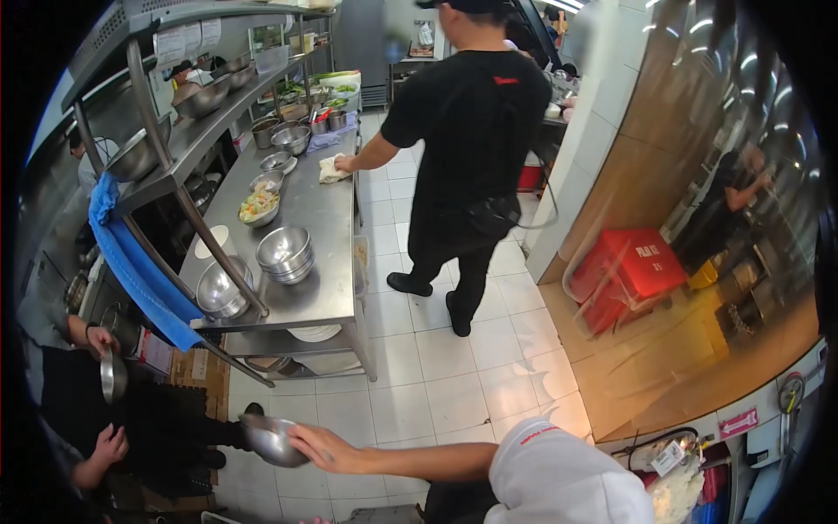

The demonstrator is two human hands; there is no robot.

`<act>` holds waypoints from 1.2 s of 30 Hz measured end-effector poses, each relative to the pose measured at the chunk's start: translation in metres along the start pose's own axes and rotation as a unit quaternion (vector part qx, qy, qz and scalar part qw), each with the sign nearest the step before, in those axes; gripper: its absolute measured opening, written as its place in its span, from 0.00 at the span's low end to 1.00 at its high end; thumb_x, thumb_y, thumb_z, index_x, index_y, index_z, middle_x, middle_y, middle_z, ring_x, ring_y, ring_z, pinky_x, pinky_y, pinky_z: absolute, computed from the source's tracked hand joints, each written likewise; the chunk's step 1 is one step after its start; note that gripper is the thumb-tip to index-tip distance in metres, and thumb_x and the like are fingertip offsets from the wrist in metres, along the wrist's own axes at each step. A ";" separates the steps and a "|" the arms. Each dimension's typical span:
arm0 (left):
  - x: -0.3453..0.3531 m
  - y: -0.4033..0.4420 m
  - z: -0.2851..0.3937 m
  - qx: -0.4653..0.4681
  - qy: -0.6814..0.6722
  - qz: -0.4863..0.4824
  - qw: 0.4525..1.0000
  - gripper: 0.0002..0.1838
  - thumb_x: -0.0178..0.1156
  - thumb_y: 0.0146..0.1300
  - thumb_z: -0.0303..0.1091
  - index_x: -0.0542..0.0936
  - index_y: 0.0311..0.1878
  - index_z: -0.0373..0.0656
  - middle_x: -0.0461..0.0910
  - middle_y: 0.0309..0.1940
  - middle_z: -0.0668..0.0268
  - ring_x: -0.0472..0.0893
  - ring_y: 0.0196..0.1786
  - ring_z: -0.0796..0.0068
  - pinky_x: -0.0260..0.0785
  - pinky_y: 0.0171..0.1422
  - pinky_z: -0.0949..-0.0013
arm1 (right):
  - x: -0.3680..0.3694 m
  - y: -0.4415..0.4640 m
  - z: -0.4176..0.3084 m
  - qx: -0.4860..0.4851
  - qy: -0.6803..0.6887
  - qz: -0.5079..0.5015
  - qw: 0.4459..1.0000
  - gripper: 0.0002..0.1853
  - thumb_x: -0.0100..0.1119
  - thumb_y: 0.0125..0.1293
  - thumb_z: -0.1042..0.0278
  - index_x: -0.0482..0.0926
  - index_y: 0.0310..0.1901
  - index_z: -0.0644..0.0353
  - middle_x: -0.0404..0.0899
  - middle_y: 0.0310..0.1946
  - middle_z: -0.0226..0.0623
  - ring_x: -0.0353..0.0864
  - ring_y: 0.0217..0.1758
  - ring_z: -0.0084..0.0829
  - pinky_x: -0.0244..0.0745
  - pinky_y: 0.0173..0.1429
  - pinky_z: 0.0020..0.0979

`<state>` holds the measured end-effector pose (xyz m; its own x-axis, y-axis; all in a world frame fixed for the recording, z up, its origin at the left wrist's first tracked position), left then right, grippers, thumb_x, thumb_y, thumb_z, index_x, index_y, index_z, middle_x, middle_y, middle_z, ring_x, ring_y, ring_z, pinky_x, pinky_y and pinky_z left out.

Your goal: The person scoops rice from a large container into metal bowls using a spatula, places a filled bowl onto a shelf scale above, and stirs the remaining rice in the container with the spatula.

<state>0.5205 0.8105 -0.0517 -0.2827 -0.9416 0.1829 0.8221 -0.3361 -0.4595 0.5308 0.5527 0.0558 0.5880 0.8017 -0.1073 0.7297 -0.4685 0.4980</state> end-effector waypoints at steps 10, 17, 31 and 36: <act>-0.005 -0.099 -0.019 -0.017 -0.155 -0.112 0.981 0.33 0.43 0.61 0.59 0.58 0.61 0.44 0.66 0.55 0.53 0.67 0.57 0.51 0.58 0.58 0.46 | 0.044 -0.190 -0.096 -0.064 -0.115 -0.171 0.976 0.06 0.47 0.61 0.71 0.68 0.37 0.63 0.68 0.31 0.40 0.68 0.37 0.40 0.64 0.40 0.35; -0.032 -0.154 -0.045 -0.031 -0.173 -0.105 0.979 0.30 0.41 0.61 0.60 0.61 0.58 0.48 0.63 0.58 0.58 0.69 0.54 0.48 0.58 0.56 0.39 | 0.055 -0.254 -0.163 -0.178 -0.183 -0.261 0.931 0.12 0.50 0.46 0.75 0.69 0.36 0.60 0.68 0.40 0.33 0.66 0.48 0.35 0.62 0.48 0.35; -0.147 -0.294 -0.065 0.093 -0.313 0.315 0.891 0.24 0.48 0.44 0.18 0.65 0.50 0.36 0.71 0.36 0.63 0.72 0.33 0.73 0.66 0.34 0.70 | 0.074 -0.244 -0.236 -0.205 0.072 -0.228 0.949 0.07 0.60 0.50 0.68 0.73 0.27 0.60 0.73 0.30 0.40 0.73 0.33 0.40 0.69 0.38 0.35; -0.248 -0.398 -0.120 0.197 -0.307 0.499 0.786 0.06 0.48 0.44 0.20 0.72 0.28 0.31 0.73 0.26 0.63 0.75 0.30 0.73 0.70 0.33 0.69 | 0.192 -0.275 -0.191 -0.055 0.017 -0.478 0.877 0.09 0.58 0.53 0.68 0.72 0.30 0.66 0.73 0.28 0.46 0.75 0.34 0.39 0.69 0.38 0.36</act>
Point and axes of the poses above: each hand's wrist, its own y-axis towards the middle knuckle, its own x-axis out of the palm, z = x × y, the point moved 10 cm from there along y, towards the middle knuckle
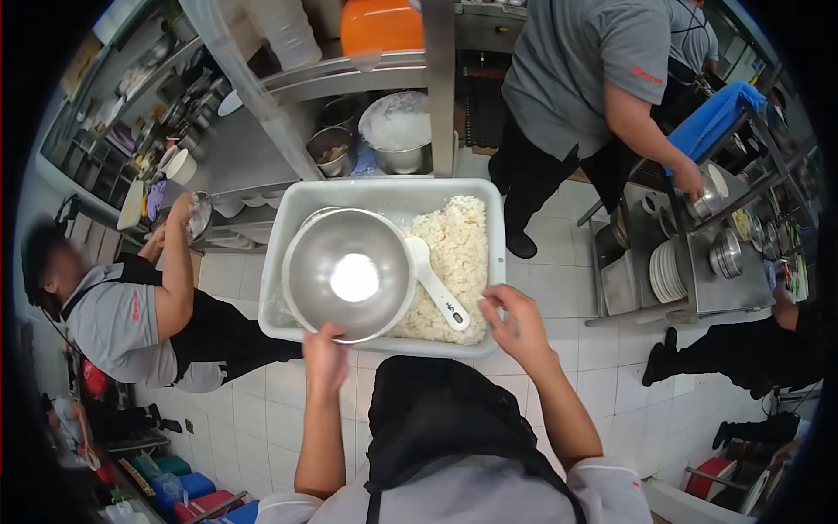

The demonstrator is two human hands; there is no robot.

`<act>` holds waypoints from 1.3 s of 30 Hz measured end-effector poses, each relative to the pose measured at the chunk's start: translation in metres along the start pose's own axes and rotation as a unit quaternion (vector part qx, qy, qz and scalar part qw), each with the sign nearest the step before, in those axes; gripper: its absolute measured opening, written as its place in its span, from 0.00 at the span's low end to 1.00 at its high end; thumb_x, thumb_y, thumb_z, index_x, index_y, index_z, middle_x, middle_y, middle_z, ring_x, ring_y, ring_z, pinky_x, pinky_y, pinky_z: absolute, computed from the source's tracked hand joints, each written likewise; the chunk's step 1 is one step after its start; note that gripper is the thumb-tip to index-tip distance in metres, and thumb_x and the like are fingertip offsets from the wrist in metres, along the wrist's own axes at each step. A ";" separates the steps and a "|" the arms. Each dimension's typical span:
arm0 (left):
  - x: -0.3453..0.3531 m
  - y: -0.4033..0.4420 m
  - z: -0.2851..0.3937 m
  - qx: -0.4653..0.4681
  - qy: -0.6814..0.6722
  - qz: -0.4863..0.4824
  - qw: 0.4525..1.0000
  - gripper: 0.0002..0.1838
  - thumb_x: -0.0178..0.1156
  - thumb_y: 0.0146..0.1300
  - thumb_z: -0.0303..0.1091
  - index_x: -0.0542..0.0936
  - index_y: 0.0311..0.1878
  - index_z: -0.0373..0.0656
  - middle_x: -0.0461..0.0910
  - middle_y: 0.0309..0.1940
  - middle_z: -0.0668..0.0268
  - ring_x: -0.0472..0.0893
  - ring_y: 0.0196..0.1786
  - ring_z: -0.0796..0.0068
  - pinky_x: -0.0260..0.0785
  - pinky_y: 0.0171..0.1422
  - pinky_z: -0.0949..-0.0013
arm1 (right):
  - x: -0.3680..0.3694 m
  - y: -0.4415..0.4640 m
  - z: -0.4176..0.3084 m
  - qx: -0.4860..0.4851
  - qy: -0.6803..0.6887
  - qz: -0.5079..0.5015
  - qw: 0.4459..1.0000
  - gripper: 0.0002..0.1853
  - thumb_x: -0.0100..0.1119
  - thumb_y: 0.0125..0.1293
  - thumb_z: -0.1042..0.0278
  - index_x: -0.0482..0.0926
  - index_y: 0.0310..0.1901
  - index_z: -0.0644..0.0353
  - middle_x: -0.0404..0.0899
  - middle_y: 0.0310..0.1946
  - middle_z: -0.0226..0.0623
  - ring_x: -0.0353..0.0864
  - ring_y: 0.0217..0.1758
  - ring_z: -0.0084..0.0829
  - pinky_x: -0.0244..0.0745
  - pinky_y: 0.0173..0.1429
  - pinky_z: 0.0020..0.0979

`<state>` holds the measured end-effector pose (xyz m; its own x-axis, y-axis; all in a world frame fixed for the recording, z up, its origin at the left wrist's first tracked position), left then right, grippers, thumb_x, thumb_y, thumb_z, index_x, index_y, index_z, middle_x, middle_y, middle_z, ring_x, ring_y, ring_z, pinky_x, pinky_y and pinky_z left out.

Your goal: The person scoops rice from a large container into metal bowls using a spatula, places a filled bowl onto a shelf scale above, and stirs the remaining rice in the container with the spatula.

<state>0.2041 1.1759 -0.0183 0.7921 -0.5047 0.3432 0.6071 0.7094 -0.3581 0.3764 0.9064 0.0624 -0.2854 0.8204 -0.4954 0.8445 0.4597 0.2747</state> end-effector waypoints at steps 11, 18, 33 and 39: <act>-0.076 0.071 0.062 0.018 -0.051 0.039 0.998 0.17 0.47 0.44 0.19 0.68 0.42 0.33 0.72 0.35 0.62 0.75 0.36 0.69 0.72 0.41 0.66 | 0.196 0.051 0.111 0.172 -0.380 -0.289 0.862 0.17 0.60 0.50 0.61 0.72 0.36 0.65 0.76 0.33 0.47 0.75 0.38 0.43 0.72 0.42 0.38; -0.057 0.124 0.053 -0.073 -0.007 -0.015 0.997 0.15 0.47 0.44 0.18 0.68 0.40 0.34 0.71 0.34 0.64 0.73 0.35 0.74 0.68 0.41 0.69 | 0.146 0.067 0.070 0.172 -0.441 -0.262 0.841 0.20 0.49 0.54 0.74 0.66 0.50 0.62 0.75 0.32 0.45 0.78 0.36 0.40 0.74 0.37 0.36; -0.117 0.087 0.047 -0.031 -0.032 0.100 0.994 0.16 0.47 0.44 0.18 0.69 0.41 0.35 0.72 0.33 0.66 0.74 0.36 0.74 0.70 0.42 0.71 | 0.139 0.151 0.076 0.113 -0.432 -0.384 0.808 0.16 0.46 0.63 0.59 0.74 0.37 0.66 0.77 0.31 0.47 0.78 0.38 0.43 0.71 0.44 0.38; -0.136 0.054 0.047 -0.019 -0.046 0.154 0.987 0.22 0.47 0.45 0.17 0.66 0.47 0.36 0.71 0.35 0.67 0.71 0.34 0.78 0.66 0.40 0.73 | 0.169 0.172 0.065 -0.078 -0.533 -0.335 0.773 0.08 0.50 0.56 0.68 0.76 0.34 0.61 0.78 0.31 0.42 0.79 0.38 0.34 0.74 0.39 0.33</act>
Point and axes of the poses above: each hand's wrist, its own y-axis towards the middle knuckle, its own x-axis out of the palm, z = x × y, the point moved 10 cm from there along y, towards the middle knuckle
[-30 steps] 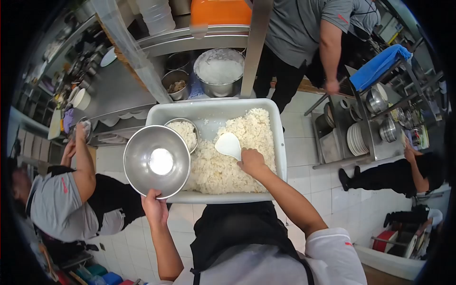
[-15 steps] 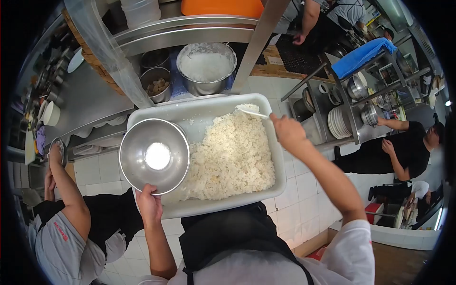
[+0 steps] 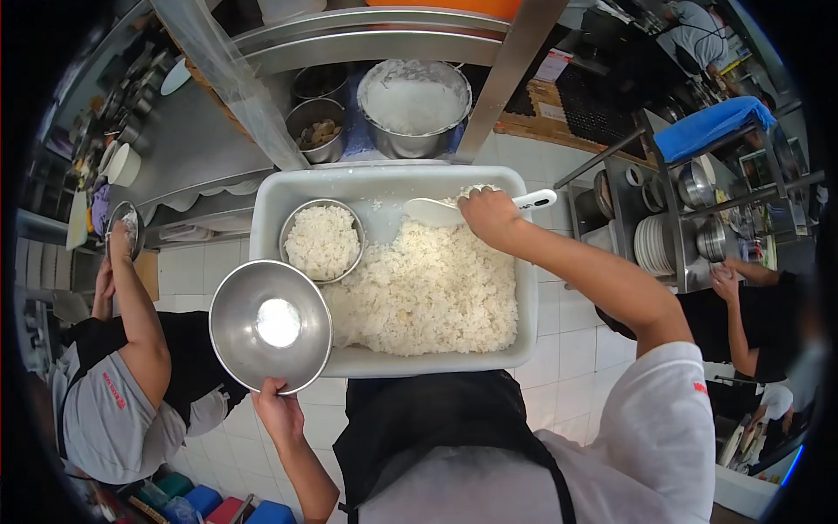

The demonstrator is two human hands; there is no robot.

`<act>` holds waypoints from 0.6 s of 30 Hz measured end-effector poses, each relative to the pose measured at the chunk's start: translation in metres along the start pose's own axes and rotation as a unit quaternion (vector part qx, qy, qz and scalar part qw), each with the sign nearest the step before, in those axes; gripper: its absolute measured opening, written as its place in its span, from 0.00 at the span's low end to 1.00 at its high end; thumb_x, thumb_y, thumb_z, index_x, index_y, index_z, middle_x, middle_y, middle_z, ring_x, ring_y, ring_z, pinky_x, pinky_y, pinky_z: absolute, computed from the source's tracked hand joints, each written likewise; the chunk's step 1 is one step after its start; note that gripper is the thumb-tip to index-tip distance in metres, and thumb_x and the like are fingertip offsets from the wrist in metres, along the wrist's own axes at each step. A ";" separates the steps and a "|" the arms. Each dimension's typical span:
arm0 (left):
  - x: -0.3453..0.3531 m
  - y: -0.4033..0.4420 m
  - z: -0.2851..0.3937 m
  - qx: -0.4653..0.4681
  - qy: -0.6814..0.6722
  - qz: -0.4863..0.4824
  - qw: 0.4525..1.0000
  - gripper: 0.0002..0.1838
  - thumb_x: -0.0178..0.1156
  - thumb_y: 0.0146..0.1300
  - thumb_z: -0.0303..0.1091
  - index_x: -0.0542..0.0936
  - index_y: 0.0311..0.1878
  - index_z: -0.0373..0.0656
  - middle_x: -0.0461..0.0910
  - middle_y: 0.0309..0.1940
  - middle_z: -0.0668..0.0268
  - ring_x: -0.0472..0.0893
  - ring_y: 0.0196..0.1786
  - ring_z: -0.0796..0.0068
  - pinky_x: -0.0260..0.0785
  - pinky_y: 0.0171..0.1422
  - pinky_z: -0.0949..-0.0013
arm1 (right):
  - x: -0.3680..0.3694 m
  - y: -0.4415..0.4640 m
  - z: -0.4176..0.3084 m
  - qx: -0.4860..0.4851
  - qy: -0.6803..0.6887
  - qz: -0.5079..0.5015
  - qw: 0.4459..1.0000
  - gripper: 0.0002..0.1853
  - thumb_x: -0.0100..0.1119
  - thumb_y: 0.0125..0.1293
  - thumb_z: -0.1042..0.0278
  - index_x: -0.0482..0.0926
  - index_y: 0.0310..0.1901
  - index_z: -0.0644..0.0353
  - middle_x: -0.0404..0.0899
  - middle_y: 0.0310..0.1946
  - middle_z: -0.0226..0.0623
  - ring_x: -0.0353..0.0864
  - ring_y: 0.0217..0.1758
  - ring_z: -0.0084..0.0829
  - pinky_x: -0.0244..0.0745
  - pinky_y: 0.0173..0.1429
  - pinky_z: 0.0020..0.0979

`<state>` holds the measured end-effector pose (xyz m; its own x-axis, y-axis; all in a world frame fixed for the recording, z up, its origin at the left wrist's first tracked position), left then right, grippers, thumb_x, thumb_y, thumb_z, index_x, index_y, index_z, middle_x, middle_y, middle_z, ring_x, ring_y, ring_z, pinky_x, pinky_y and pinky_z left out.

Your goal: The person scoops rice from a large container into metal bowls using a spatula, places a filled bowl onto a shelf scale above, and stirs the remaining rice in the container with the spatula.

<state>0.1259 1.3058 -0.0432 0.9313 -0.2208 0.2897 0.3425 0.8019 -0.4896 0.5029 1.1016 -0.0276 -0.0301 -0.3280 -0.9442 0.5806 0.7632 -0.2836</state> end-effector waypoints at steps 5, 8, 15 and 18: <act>0.003 -0.019 0.003 0.002 0.012 0.024 1.000 0.21 0.47 0.45 0.17 0.66 0.47 0.36 0.71 0.35 0.66 0.71 0.35 0.77 0.66 0.42 0.72 | 0.016 0.030 -0.006 0.002 -0.011 -0.036 0.999 0.10 0.49 0.56 0.71 0.74 0.40 0.60 0.78 0.31 0.42 0.80 0.37 0.34 0.75 0.38 0.32; 0.001 -0.023 0.003 0.012 -0.004 0.030 0.999 0.21 0.47 0.45 0.17 0.67 0.47 0.37 0.71 0.35 0.66 0.71 0.34 0.76 0.66 0.42 0.71 | 0.027 0.043 -0.015 -0.052 -0.039 -0.058 0.996 0.12 0.48 0.57 0.70 0.71 0.43 0.59 0.79 0.31 0.39 0.80 0.37 0.36 0.75 0.37 0.32; -0.006 -0.027 0.009 0.041 -0.008 0.013 0.999 0.20 0.47 0.45 0.17 0.67 0.46 0.36 0.70 0.36 0.66 0.70 0.37 0.76 0.65 0.44 0.70 | 0.068 0.034 -0.027 -0.157 0.002 -0.193 0.969 0.13 0.47 0.59 0.67 0.69 0.46 0.56 0.76 0.38 0.39 0.77 0.43 0.39 0.73 0.40 0.40; -0.013 -0.032 0.011 0.060 -0.031 0.034 0.997 0.16 0.47 0.44 0.17 0.69 0.41 0.34 0.71 0.33 0.66 0.72 0.36 0.75 0.67 0.44 0.70 | 0.074 0.025 -0.035 -0.215 0.028 -0.221 0.951 0.14 0.47 0.59 0.65 0.68 0.47 0.56 0.75 0.39 0.40 0.76 0.43 0.40 0.72 0.41 0.43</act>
Point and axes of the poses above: each hand's wrist, its own y-axis towards the middle knuckle, its own x-axis out of the palm, z = x × y, the point moved 10 cm from there along y, towards the middle knuckle
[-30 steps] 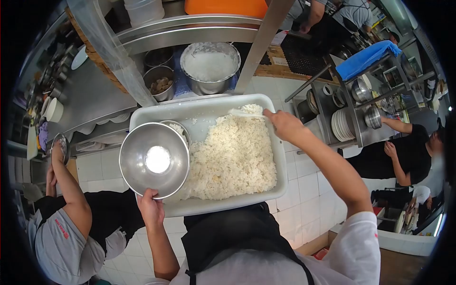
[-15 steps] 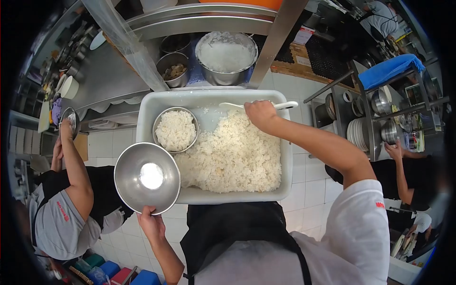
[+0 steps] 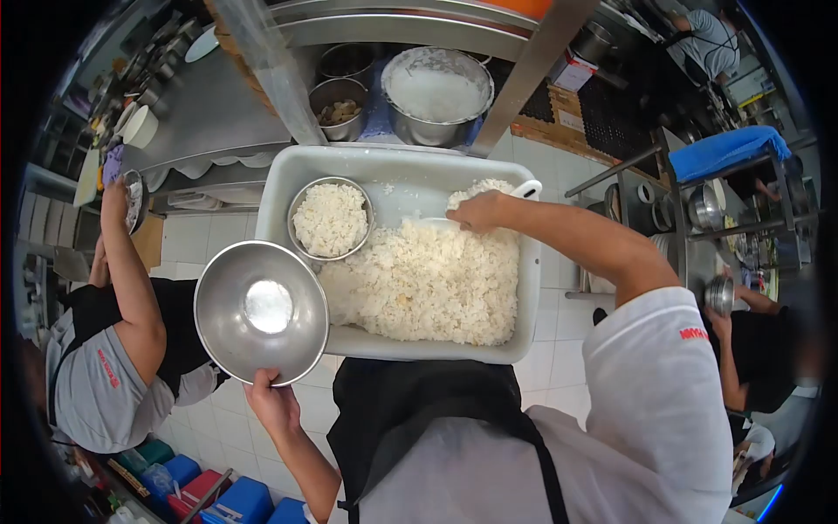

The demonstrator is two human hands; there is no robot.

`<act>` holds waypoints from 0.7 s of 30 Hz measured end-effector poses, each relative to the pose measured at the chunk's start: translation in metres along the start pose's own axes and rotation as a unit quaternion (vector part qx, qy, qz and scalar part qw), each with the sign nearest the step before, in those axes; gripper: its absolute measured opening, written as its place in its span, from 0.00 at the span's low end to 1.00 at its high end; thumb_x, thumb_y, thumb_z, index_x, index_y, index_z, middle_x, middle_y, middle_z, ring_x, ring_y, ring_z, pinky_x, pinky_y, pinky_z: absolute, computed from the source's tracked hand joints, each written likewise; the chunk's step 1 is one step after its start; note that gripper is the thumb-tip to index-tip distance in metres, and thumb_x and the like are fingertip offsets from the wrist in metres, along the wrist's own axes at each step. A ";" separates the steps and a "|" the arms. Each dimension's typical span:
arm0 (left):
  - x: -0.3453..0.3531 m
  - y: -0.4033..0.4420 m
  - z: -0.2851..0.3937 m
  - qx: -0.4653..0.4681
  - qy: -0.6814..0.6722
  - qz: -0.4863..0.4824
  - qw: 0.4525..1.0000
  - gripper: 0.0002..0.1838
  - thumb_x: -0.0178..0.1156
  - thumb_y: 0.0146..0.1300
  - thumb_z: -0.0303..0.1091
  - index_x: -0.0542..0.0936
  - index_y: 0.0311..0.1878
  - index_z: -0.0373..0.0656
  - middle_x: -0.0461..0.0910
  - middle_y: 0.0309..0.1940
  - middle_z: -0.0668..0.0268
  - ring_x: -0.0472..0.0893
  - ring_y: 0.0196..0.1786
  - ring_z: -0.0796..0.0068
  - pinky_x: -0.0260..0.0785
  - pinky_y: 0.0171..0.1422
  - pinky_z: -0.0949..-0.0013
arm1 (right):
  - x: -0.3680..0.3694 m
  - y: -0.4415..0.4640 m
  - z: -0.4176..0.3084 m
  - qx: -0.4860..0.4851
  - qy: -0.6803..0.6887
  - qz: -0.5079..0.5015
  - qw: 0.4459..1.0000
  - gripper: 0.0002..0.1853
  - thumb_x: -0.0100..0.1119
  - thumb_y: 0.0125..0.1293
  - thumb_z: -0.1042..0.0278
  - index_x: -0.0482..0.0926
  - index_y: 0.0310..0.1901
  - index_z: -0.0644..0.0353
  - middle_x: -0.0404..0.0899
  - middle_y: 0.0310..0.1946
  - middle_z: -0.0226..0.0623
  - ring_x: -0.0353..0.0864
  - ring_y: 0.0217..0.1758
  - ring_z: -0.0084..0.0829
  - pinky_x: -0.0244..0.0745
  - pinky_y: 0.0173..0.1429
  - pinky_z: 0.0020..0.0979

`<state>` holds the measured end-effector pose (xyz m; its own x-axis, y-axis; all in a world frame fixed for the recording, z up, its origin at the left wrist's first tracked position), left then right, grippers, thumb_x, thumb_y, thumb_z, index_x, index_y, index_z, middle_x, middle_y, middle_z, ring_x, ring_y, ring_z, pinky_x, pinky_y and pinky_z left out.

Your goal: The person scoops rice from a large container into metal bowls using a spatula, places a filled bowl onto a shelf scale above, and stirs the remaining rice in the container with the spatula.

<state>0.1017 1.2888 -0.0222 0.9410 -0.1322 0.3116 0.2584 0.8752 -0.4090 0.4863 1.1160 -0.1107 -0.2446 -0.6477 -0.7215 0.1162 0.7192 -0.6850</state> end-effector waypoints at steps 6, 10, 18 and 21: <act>-0.021 0.000 -0.014 -0.022 -0.017 0.010 1.000 0.23 0.47 0.45 0.17 0.65 0.49 0.34 0.70 0.40 0.62 0.72 0.41 0.72 0.66 0.47 0.69 | 0.017 -0.054 -0.040 -0.020 -0.018 -0.039 0.999 0.16 0.46 0.58 0.67 0.67 0.49 0.52 0.77 0.32 0.40 0.78 0.37 0.41 0.74 0.35 0.40; -0.022 0.006 -0.018 -0.036 -0.008 0.019 0.999 0.25 0.47 0.45 0.17 0.64 0.52 0.35 0.70 0.42 0.61 0.72 0.44 0.71 0.67 0.49 0.68 | -0.003 -0.085 -0.042 0.023 -0.077 0.028 0.996 0.18 0.47 0.56 0.69 0.67 0.51 0.48 0.77 0.23 0.34 0.79 0.27 0.35 0.73 0.27 0.37; 0.009 0.005 -0.006 -0.044 0.039 -0.025 0.998 0.25 0.47 0.45 0.17 0.64 0.52 0.34 0.70 0.43 0.61 0.71 0.44 0.71 0.63 0.52 0.69 | -0.042 0.022 0.029 0.143 -0.050 0.180 0.972 0.11 0.46 0.59 0.62 0.72 0.44 0.49 0.79 0.29 0.34 0.79 0.34 0.37 0.73 0.37 0.36; 0.012 -0.003 0.000 -0.039 0.042 -0.021 0.998 0.24 0.47 0.45 0.17 0.64 0.51 0.33 0.70 0.43 0.61 0.70 0.44 0.72 0.62 0.52 0.70 | -0.027 0.034 0.011 0.046 -0.038 0.144 0.988 0.14 0.43 0.62 0.53 0.73 0.41 0.50 0.78 0.29 0.36 0.78 0.36 0.41 0.72 0.39 0.40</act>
<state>0.1119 1.2844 -0.0168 0.9430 -0.2090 0.2589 0.3111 0.8298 -0.4634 0.5070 1.1553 -0.1162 -0.1161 -0.4399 -0.8905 0.2582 0.8524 -0.4548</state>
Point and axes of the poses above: each hand's wrist, its own y-axis towards the middle knuckle, its own x-axis out of the palm, z = x × y, the point moved 10 cm from there along y, towards the middle knuckle
